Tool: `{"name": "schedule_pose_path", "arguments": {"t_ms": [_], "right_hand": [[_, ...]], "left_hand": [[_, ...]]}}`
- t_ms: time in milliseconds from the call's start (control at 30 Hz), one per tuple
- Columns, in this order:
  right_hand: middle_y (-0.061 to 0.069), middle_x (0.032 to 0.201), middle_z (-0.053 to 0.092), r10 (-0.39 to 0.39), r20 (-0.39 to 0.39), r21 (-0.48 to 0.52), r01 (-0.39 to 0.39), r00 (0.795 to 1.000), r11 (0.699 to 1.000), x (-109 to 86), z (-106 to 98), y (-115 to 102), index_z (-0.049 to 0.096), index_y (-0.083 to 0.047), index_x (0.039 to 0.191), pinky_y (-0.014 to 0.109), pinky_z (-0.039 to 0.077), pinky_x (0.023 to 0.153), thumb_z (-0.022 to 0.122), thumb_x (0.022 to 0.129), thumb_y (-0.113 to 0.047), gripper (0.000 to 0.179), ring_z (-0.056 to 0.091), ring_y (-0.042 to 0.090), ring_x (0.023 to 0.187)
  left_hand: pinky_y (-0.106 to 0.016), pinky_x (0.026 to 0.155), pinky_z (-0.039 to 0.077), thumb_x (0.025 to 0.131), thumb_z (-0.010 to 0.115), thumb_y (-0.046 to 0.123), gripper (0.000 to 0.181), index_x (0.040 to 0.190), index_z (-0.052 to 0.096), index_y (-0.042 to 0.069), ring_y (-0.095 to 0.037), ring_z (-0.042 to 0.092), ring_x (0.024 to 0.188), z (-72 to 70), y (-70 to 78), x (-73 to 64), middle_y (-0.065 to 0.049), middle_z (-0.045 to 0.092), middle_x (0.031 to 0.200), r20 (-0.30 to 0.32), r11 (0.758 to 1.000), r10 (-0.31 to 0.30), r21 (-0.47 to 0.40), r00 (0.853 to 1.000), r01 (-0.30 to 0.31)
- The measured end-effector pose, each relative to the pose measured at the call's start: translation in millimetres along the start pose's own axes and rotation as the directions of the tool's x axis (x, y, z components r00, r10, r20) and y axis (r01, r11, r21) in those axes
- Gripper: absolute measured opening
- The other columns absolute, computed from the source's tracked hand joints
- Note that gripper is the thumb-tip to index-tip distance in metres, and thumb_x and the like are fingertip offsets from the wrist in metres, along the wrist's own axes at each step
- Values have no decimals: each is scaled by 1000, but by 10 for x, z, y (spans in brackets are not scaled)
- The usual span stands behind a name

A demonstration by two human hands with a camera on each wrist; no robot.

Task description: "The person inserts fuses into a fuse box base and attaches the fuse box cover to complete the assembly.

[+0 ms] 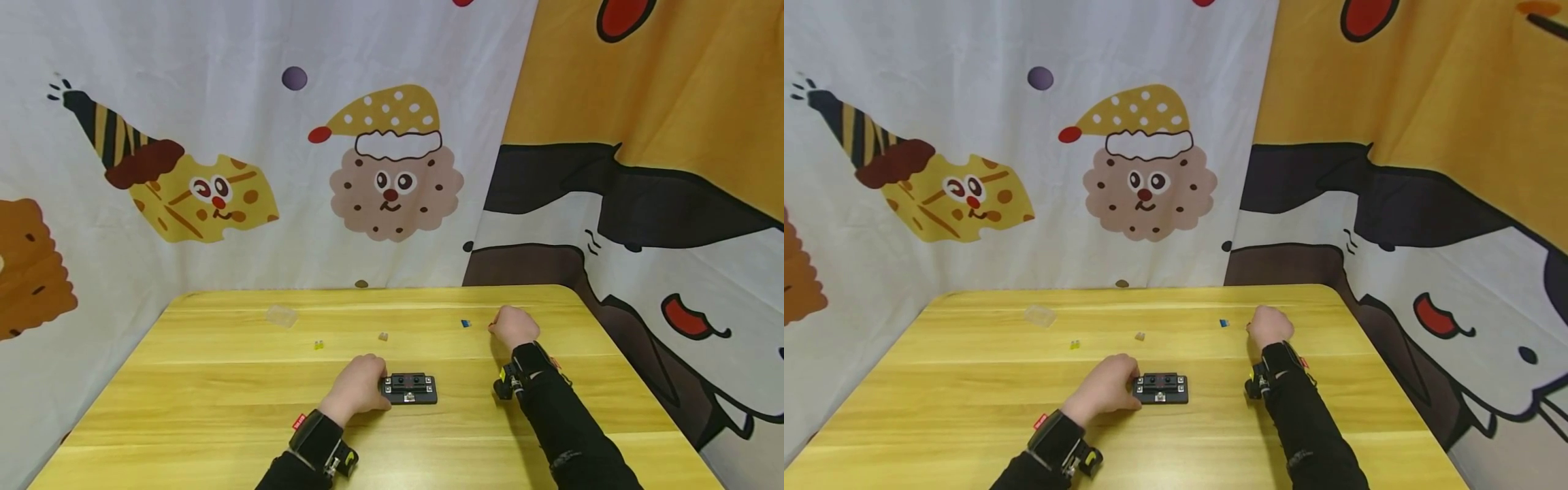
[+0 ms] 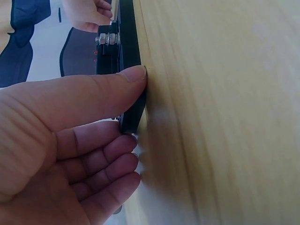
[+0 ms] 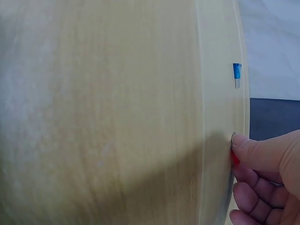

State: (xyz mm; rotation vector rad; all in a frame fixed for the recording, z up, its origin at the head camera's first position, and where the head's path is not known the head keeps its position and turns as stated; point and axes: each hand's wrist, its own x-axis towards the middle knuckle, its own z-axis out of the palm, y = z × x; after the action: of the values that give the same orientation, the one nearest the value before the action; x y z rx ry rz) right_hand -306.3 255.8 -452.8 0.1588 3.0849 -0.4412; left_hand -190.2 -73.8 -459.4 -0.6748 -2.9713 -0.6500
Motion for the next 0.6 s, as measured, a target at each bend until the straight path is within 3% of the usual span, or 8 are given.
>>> {"name": "schedule_pose_path", "arguments": {"t_ms": [300, 600], "right_hand": [[14, 92, 70, 17, 44, 10, -17, 999, 1000, -13, -7, -24, 76, -9, 87, 48, 51, 64, 70, 91, -21, 14, 65, 33, 79], [15, 95, 70, 4, 5, 17, -4, 1000, 1000, -48, 1, -39, 75, -9, 88, 50, 52, 64, 70, 91, -21, 13, 65, 35, 81]], "left_hand": [[-33, 70, 46, 58, 93, 22, 41, 82, 64, 8, -16, 48, 73, -14, 22, -10, 2, 53, 78, 18, 1000, -16, -4, 1000, 16], [-32, 70, 46, 57, 92, 23, 40, 82, 63, 9, -15, 48, 73, -12, 14, -9, 3, 53, 78, 13, 1000, -12, 4, 1000, 12]]}}
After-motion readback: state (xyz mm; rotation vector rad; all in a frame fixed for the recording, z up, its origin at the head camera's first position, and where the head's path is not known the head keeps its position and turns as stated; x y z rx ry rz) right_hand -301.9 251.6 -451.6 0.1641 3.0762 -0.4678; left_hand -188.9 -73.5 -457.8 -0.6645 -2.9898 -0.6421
